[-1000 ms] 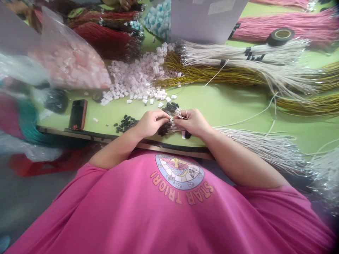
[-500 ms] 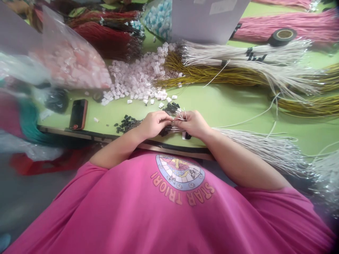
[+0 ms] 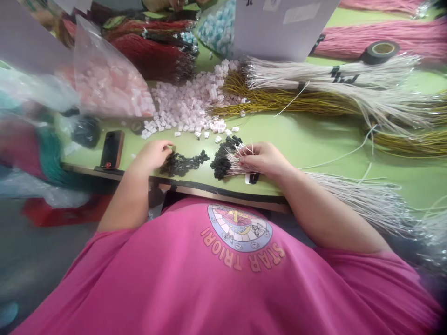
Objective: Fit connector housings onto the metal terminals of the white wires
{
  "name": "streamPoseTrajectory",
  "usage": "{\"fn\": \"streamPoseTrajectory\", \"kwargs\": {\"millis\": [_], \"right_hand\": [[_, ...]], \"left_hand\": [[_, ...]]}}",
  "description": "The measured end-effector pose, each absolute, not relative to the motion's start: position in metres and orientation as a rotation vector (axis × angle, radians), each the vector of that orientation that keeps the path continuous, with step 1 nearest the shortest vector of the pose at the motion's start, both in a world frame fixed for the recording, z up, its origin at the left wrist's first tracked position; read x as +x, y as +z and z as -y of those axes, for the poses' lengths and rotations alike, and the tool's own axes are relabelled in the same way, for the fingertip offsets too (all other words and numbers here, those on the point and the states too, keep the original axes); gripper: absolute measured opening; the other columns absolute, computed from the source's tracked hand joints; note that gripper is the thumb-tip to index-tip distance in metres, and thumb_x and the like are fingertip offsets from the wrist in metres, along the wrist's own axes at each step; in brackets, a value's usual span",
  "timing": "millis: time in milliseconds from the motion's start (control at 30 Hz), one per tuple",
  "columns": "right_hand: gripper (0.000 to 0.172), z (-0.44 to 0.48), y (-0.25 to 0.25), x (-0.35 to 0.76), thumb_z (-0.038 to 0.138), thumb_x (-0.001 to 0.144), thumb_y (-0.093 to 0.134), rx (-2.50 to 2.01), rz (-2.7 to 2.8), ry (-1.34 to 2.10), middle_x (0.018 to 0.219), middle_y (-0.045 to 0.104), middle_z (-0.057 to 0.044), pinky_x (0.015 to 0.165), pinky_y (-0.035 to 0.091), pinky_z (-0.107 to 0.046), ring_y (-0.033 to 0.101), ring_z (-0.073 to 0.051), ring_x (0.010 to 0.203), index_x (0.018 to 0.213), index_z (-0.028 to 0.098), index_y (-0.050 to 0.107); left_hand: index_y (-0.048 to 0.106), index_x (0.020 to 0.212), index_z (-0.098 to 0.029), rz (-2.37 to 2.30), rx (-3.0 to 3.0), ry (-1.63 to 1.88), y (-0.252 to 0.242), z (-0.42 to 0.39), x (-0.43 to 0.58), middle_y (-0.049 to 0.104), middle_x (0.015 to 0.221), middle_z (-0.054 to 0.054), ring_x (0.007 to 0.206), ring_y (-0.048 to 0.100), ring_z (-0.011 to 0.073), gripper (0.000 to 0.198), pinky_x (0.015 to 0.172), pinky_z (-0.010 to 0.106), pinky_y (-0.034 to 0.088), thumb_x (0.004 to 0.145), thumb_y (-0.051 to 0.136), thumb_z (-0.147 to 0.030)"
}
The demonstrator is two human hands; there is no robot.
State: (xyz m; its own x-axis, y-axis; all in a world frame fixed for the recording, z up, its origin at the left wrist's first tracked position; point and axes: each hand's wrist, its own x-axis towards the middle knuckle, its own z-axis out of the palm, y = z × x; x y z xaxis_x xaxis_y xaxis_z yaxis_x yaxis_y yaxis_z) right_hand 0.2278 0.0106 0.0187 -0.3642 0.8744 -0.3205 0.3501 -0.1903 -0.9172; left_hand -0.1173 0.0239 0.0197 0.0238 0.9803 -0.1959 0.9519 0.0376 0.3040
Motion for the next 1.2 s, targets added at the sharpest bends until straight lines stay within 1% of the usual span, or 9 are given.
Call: {"fn": "streamPoseTrajectory", "kwargs": {"millis": [67, 167, 333, 433, 500, 567, 700, 833, 1200], "right_hand": [[0.014, -0.01, 0.018, 0.227, 0.023, 0.063, 0.058, -1.404, 1.676, 1.561, 0.06, 0.059, 0.001, 0.05, 0.041, -0.023, 0.053, -0.012, 0.054, 0.072, 0.014, 0.065], [0.008, -0.008, 0.018, 0.226, 0.021, 0.064, 0.055, -1.367, 1.685, 1.578, 0.056, 0.054, 0.002, 0.048, 0.039, -0.023, 0.049, -0.01, 0.05, 0.067, 0.015, 0.06], [0.006, -0.007, 0.017, 0.225, 0.021, 0.065, 0.054, -1.36, 1.7, 1.563, 0.055, 0.052, 0.002, 0.046, 0.038, -0.023, 0.048, -0.01, 0.05, 0.064, 0.016, 0.057], [0.008, -0.008, 0.017, 0.224, 0.024, 0.066, 0.056, -1.357, 1.696, 1.591, 0.055, 0.052, 0.001, 0.045, 0.037, -0.023, 0.047, -0.011, 0.05, 0.065, 0.016, 0.058], [0.01, -0.008, 0.017, 0.224, 0.025, 0.066, 0.057, -1.348, 1.706, 1.586, 0.056, 0.053, 0.001, 0.046, 0.037, -0.024, 0.048, -0.011, 0.051, 0.066, 0.015, 0.059], [0.011, -0.008, 0.017, 0.225, 0.025, 0.067, 0.058, -1.333, 1.725, 1.554, 0.057, 0.054, 0.001, 0.048, 0.037, -0.024, 0.048, -0.011, 0.052, 0.066, 0.015, 0.06], [0.012, -0.009, 0.017, 0.226, 0.025, 0.069, 0.057, -1.304, 1.782, 1.499, 0.055, 0.051, 0.002, 0.05, 0.035, -0.023, 0.045, -0.009, 0.052, 0.063, 0.015, 0.06], [0.011, -0.01, 0.018, 0.227, 0.024, 0.069, 0.055, -1.287, 1.779, 1.548, 0.056, 0.052, 0.002, 0.049, 0.036, -0.023, 0.046, -0.009, 0.052, 0.066, 0.015, 0.06], [0.011, -0.011, 0.015, 0.228, 0.024, 0.069, 0.055, -1.292, 1.75, 1.571, 0.055, 0.05, 0.002, 0.048, 0.035, -0.023, 0.045, -0.009, 0.051, 0.064, 0.015, 0.058]], "left_hand": [[0.066, 0.107, -0.017, -1.881, 1.907, 0.066, 0.013, -0.027, -0.128, 0.066, 0.096, 0.004, 0.077, 0.056, 0.0171, 0.026, 0.08, 0.036, 0.043, 0.084, 0.055, -0.021], [0.067, 0.096, -0.016, -1.819, 1.926, 0.075, 0.004, -0.029, -0.13, 0.067, 0.092, 0.002, 0.078, 0.056, 0.0158, 0.02, 0.079, 0.033, 0.043, 0.083, 0.054, -0.021], [0.064, 0.087, -0.012, -1.884, 1.984, 0.17, 0.005, -0.031, -0.122, 0.061, 0.081, 0.0, 0.075, 0.055, 0.0124, 0.013, 0.079, 0.031, 0.042, 0.082, 0.054, -0.019], [0.062, 0.086, -0.015, -1.932, 1.977, 0.29, 0.018, -0.025, -0.101, 0.058, 0.075, -0.001, 0.07, 0.055, 0.0124, 0.01, 0.075, 0.031, 0.045, 0.08, 0.057, -0.021], [0.062, 0.094, -0.018, -1.85, 1.972, 0.406, 0.028, -0.017, -0.074, 0.062, 0.081, 0.0, 0.073, 0.058, 0.0131, 0.016, 0.074, 0.03, 0.048, 0.08, 0.058, -0.024], [0.063, 0.101, -0.02, -1.56, 1.892, 0.535, 0.034, -0.01, -0.042, 0.066, 0.089, 0.002, 0.077, 0.061, 0.0139, 0.022, 0.075, 0.03, 0.05, 0.082, 0.057, -0.028], [0.067, 0.093, -0.017, -1.204, 1.739, 0.591, 0.028, -0.004, 0.011, 0.069, 0.093, 0.004, 0.083, 0.064, 0.0151, 0.018, 0.08, 0.031, 0.051, 0.08, 0.06, -0.028], [0.067, 0.093, -0.016, -1.18, 1.655, 0.629, 0.014, -0.008, 0.028, 0.07, 0.094, 0.005, 0.086, 0.065, 0.0158, 0.017, 0.084, 0.033, 0.051, 0.078, 0.062, -0.021], [0.069, 0.09, -0.016, -1.239, 1.607, 0.701, 0.008, -0.006, 0.026, 0.072, 0.091, 0.005, 0.084, 0.066, 0.0162, 0.018, 0.084, 0.033, 0.052, 0.076, 0.065, -0.025]]}}
